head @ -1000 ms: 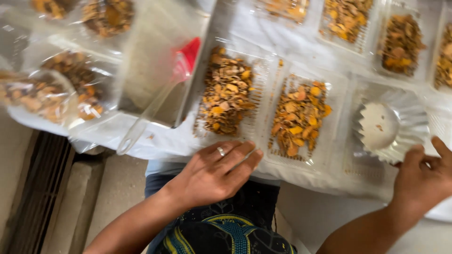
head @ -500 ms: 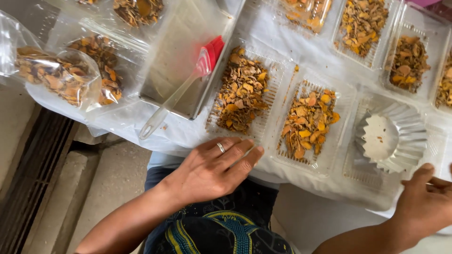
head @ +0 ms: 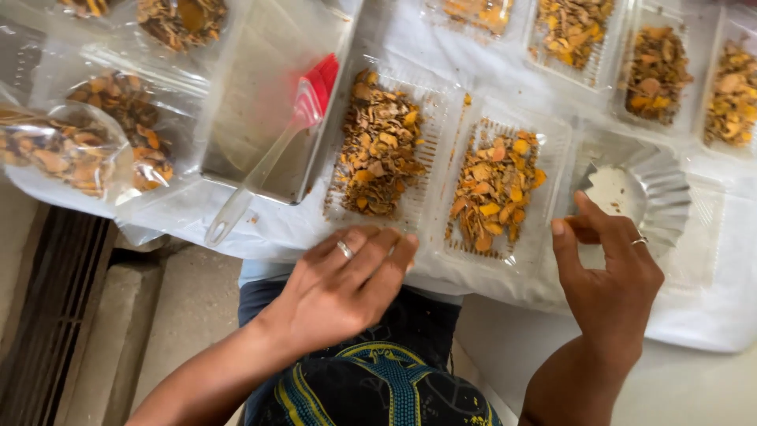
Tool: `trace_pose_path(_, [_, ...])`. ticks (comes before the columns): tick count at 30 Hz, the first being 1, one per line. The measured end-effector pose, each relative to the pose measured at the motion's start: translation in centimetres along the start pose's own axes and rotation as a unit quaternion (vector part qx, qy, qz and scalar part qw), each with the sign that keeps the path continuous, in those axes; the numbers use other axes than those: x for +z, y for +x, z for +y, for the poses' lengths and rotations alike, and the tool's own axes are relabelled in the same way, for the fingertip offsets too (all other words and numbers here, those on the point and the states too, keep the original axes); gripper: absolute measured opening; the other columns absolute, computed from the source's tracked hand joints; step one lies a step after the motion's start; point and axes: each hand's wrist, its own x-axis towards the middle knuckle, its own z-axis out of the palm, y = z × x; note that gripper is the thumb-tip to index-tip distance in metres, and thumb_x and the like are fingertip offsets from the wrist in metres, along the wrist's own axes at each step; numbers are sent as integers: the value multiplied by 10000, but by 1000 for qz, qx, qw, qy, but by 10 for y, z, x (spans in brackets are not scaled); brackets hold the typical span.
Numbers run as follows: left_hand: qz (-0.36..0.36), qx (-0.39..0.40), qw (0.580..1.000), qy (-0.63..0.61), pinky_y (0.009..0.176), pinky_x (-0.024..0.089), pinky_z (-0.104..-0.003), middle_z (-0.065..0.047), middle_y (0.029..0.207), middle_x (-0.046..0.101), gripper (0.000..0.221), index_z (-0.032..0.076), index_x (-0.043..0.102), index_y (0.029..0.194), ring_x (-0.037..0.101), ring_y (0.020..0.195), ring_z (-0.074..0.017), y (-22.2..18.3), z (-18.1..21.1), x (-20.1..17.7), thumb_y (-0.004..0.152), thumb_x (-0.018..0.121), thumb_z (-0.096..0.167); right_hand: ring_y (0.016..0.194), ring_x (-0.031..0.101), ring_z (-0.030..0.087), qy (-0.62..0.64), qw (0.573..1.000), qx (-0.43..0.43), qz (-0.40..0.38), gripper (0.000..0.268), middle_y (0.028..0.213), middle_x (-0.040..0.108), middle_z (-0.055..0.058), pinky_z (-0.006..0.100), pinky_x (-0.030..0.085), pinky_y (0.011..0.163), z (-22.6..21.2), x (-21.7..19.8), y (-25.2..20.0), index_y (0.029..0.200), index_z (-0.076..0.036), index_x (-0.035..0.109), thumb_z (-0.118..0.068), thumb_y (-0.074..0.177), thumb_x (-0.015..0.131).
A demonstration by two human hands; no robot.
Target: Sorting dried ingredients into plastic containers and applying a coating using a brush and a piping bag.
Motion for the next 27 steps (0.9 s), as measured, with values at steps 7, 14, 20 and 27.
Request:
trace_pose_path(7, [-8, -1, 993, 122, 770, 645, -290, -71, 1053, 745, 168, 36, 723, 1124, 718, 906, -182, -5, -10, -68, 996, 770, 135, 938, 684, 232, -46, 998, -41, -32, 236, 1027, 737, 127, 374, 575, 849, 14, 22, 26, 1322, 39, 757, -27, 1102, 811])
trace_pose_path(14, [-167, -268, 848, 425, 658, 520, -309, 59, 1127, 729, 613, 237, 762, 1284, 721, 873, -185, -42, -32, -83, 1050, 693, 799, 990, 642, 319, -145, 983, -47, -104, 326, 1082, 655, 121, 527, 486, 1002, 20, 38, 34, 1176, -81, 816, -334, 970, 819])
trace_pose_path(20, [-173, -341, 856, 349, 658, 532, -376, 79, 927, 738, 467, 219, 730, 1374, 722, 800, -197, -57, -33, -72, 1066, 804, 563, 1052, 640, 325, -133, 985, -52, -91, 260, 1093, 662, 82, 501, 451, 1039, 20, 45, 39, 1139, -127, 825, -333, 982, 838])
trace_pose_path(27, [-1, -509, 860, -31, 801, 406, -267, -214, 955, 502, 405, -210, 544, 1299, 534, 821, -233, -10, -16, -86, 1003, 727, -4, 927, 670, 233, -49, 995, -71, -50, 67, 979, 745, 45, 407, 445, 946, 9, 49, 41, 1069, -70, 794, -36, 1011, 799])
